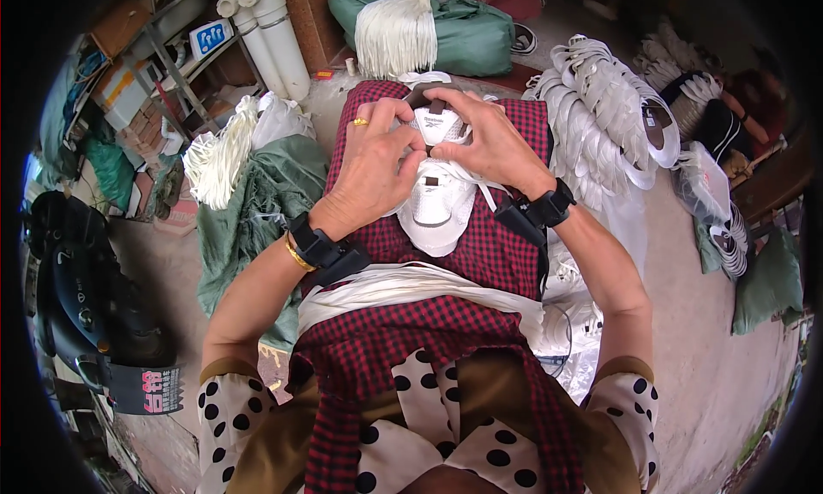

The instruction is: Lacing white sneakers by hand in a workshop environment

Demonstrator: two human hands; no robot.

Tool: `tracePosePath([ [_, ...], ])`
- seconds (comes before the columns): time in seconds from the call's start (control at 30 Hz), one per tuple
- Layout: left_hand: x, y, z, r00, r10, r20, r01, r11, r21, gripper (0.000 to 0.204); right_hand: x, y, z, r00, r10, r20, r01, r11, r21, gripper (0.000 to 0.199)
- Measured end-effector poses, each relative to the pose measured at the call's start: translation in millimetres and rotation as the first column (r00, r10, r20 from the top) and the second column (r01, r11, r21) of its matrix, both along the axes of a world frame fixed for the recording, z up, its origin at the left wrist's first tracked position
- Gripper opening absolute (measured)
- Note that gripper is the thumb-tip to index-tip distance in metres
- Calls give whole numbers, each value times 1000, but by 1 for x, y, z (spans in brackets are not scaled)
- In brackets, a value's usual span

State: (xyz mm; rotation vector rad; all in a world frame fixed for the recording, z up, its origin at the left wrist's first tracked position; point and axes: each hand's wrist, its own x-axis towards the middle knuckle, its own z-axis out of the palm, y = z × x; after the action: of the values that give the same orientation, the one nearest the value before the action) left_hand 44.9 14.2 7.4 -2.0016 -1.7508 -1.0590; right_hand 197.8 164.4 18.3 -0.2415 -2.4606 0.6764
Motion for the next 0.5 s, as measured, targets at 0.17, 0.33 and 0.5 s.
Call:
tracePosePath([
  [0.17,0,3,1,1000,-15,25,15,1000,-24,12,2,0,2,1000,17,17,-16,995,-100,72],
  [0.33,-4,6,-2,995,-84,60,84,996,-1,13,3,1,3,999,50,6,-49,987,-153,72],
  [0.5,-2,3,-3,991,-88,105,90,996,-15,14,11,6,18,985,158,72,-148,980,-132,71],
])
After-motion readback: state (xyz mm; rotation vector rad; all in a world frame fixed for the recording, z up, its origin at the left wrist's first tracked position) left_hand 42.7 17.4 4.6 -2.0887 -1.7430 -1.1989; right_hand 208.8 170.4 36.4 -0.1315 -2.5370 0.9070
